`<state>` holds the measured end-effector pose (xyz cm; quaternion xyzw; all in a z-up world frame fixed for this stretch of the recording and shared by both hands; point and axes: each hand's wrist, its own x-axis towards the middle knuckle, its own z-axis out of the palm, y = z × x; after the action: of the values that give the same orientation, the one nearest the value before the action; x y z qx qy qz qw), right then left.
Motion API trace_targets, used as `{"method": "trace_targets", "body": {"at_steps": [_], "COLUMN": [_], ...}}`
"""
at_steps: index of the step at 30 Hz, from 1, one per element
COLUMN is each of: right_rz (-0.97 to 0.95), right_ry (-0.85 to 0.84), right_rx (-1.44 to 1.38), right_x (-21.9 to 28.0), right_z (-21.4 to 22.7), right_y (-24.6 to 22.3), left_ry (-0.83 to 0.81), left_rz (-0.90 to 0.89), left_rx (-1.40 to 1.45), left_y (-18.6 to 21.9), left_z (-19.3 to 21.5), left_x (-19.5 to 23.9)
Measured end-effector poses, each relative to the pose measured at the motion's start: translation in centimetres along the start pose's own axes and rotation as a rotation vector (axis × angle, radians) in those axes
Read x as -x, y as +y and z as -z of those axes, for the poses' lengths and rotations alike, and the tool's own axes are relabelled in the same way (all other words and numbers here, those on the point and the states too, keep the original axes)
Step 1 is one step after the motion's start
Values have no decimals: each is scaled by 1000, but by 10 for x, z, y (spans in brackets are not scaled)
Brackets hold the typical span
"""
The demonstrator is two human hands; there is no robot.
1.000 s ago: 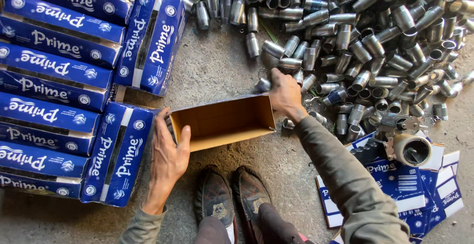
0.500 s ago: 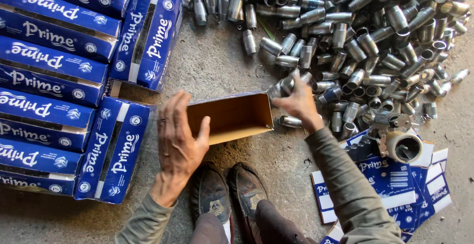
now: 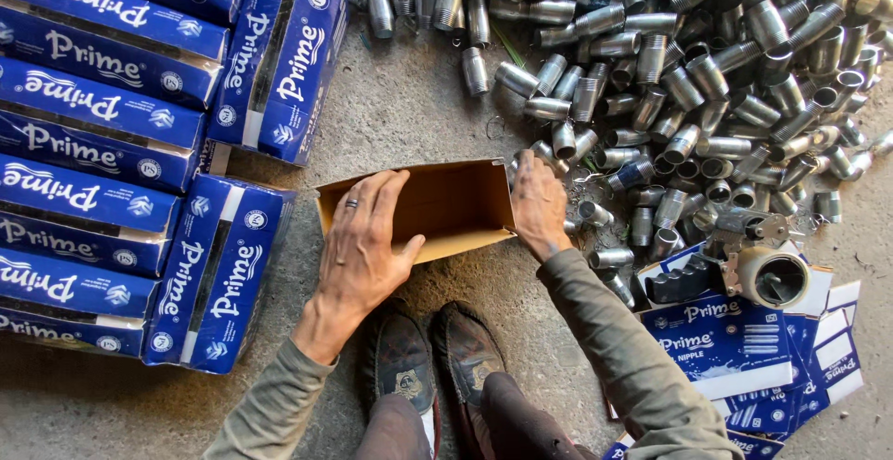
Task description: The person places metal nipples into a cardboard box, seals the box with a tape dispenser, and then repeats the process with additional boxes.
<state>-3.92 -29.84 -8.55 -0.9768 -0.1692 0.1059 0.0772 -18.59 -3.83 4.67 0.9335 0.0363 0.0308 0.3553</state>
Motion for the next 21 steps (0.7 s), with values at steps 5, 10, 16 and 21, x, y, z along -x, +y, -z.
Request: {"method": "trace_targets", "body": {"at_steps": [5, 10, 16, 21], "right_rz": [-273, -80, 413, 770], "right_ry": [-115, 46, -299, -551], "right_rx": [-372, -872, -766, -296], "right_x": [5, 6, 13, -22], "right_z": [50, 121, 213, 115], "right_y": [-20, 0, -89, -98], "left_ry": [-79, -124, -176, -173], "left_rz": [12, 40, 74, 86], "left_rx": [13, -1, -36, -30], "left_y": [6, 2, -2, 2], "left_z": [11, 6, 0, 3], "left_x": [-3, -1, 0, -1]}}
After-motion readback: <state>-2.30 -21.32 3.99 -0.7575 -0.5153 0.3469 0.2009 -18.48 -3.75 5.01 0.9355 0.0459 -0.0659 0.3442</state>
